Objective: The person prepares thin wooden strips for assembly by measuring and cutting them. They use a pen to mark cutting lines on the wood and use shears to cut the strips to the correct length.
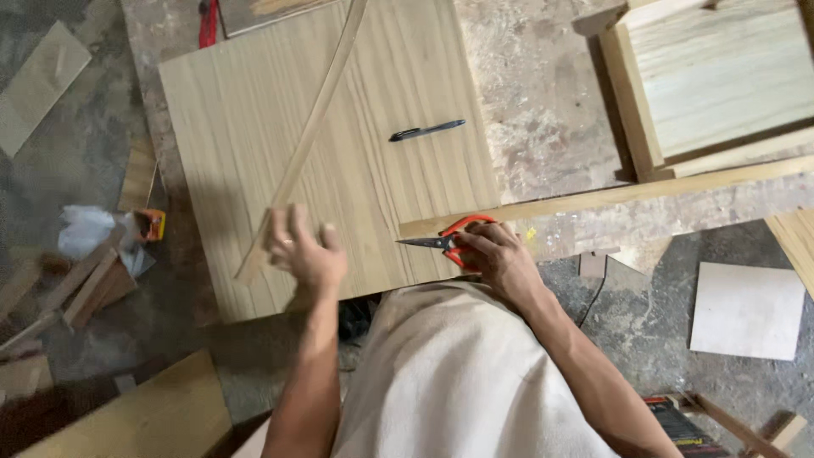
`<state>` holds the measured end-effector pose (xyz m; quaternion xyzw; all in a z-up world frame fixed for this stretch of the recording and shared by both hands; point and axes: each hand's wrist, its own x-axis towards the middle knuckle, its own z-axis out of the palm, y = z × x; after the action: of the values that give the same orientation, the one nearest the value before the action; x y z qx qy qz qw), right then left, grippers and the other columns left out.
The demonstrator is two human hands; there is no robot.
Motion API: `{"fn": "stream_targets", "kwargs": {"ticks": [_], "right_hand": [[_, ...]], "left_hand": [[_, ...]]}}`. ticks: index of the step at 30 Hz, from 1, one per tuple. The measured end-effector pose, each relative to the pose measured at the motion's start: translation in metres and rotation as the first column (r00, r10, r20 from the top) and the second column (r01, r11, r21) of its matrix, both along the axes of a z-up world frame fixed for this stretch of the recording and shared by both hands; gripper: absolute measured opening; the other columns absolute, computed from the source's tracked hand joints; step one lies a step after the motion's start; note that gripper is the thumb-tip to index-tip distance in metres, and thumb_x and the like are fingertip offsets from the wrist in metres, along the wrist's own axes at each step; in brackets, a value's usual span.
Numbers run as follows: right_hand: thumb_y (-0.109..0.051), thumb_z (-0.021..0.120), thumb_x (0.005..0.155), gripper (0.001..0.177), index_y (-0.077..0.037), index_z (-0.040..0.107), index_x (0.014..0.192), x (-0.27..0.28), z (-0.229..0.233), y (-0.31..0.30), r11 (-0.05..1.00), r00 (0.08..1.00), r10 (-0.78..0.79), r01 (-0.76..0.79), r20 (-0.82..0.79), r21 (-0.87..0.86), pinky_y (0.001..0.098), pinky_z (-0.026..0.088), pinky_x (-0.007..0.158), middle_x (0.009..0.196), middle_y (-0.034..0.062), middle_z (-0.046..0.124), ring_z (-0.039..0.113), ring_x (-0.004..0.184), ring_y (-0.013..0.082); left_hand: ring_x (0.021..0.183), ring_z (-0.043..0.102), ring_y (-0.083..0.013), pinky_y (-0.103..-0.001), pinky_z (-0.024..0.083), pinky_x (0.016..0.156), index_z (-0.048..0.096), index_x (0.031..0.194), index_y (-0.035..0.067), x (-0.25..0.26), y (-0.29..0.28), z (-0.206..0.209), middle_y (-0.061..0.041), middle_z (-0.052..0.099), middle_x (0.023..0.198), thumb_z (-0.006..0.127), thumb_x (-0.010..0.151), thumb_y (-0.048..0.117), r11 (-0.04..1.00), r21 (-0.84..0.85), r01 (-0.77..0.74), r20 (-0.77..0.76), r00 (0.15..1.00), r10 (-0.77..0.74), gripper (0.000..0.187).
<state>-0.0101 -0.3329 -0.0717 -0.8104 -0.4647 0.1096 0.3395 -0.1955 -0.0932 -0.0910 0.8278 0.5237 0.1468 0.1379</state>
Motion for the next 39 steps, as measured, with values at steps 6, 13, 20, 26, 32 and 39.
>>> {"fn": "stream_targets", "kwargs": {"ticks": [6, 13, 20, 26, 32, 39], "right_hand": [[-0.022, 0.069, 0.084, 0.029, -0.026, 0.071, 0.113, 0.009, -0.013, -0.002, 0.996, 0.995, 0.084, -0.083, 0.062, -0.01, 0.0323, 0.043, 0.08, 0.109, -0.0034, 0.062, 0.06, 0.104, 0.0204], [-0.012, 0.072, 0.085, 0.027, -0.02, 0.075, 0.11, -0.01, 0.005, 0.008, 0.97, 0.952, -0.092, 0.151, -0.291, 0.189, 0.0356, 0.05, 0.081, 0.101, 0.0051, 0.066, 0.064, 0.097, 0.0285], [-0.059, 0.056, 0.088, 0.078, -0.01, 0.034, 0.144, -0.031, 0.0, 0.025, 0.86, 0.054, 0.317, 0.404, -0.947, 0.311, 0.0357, 0.061, 0.08, 0.125, 0.0097, 0.065, 0.067, 0.108, 0.0163], [-0.043, 0.053, 0.095, 0.059, -0.012, 0.028, 0.138, -0.049, -0.002, 0.001, 0.706, 0.063, 0.443, 0.59, -0.894, 0.391, 0.0431, 0.062, 0.084, 0.123, 0.0155, 0.061, 0.064, 0.108, 0.0276], [-0.012, 0.062, 0.098, 0.01, -0.012, 0.052, 0.095, -0.066, -0.015, -0.037, 0.726, 0.073, 0.065, 0.68, -0.995, 0.097, 0.0369, 0.05, 0.072, 0.096, 0.0055, 0.06, 0.055, 0.08, 0.016], [-0.005, 0.066, 0.093, 0.039, -0.018, 0.061, 0.13, -0.104, -0.02, -0.021, 0.601, -0.059, -0.146, 0.788, -0.987, -0.136, 0.0245, 0.053, 0.066, 0.087, 0.0016, 0.065, 0.058, 0.071, 0.0096]], "left_hand": [[0.132, 0.044, -0.0304, -0.05, 0.037, 0.106, 0.043, 0.147, 0.018, -0.028, 0.06, 0.059, -0.008, 0.043, 0.14, 0.05, 0.105, 0.033, 0.941, -0.313, -0.133, -0.229, 0.972, 0.061, 0.045], [0.12, 0.052, -0.0424, -0.058, 0.045, 0.097, 0.049, 0.136, 0.004, -0.071, 0.049, 0.06, -0.022, 0.048, 0.127, 0.033, 0.108, 0.021, 0.913, -0.402, 0.068, -0.035, 0.995, -0.089, 0.036], [0.066, 0.061, -0.0253, -0.034, 0.051, 0.055, 0.065, 0.104, 0.011, -0.105, -0.013, 0.08, -0.007, 0.059, 0.084, 0.043, 0.101, 0.012, 0.605, -0.342, 0.719, 0.31, 0.694, -0.65, 0.022], [0.086, 0.067, -0.043, -0.05, 0.053, 0.073, 0.067, 0.12, 0.009, -0.126, -0.005, 0.099, -0.021, 0.069, 0.088, 0.06, 0.092, 0.012, 0.461, -0.716, 0.524, 0.18, 0.777, -0.604, 0.029], [0.064, 0.05, -0.01, -0.028, 0.036, 0.061, 0.074, 0.088, 0.018, -0.196, 0.04, 0.089, 0.005, 0.064, 0.07, 0.068, 0.09, 0.028, 0.367, -0.93, 0.039, -0.147, 0.874, -0.464, 0.012], [0.049, 0.054, -0.0066, -0.02, 0.039, 0.039, 0.065, 0.109, 0.012, -0.289, 0.072, 0.028, -0.004, 0.072, 0.083, 0.068, 0.091, 0.021, 0.549, -0.828, 0.114, 0.159, 0.987, 0.035, 0.02]]}}
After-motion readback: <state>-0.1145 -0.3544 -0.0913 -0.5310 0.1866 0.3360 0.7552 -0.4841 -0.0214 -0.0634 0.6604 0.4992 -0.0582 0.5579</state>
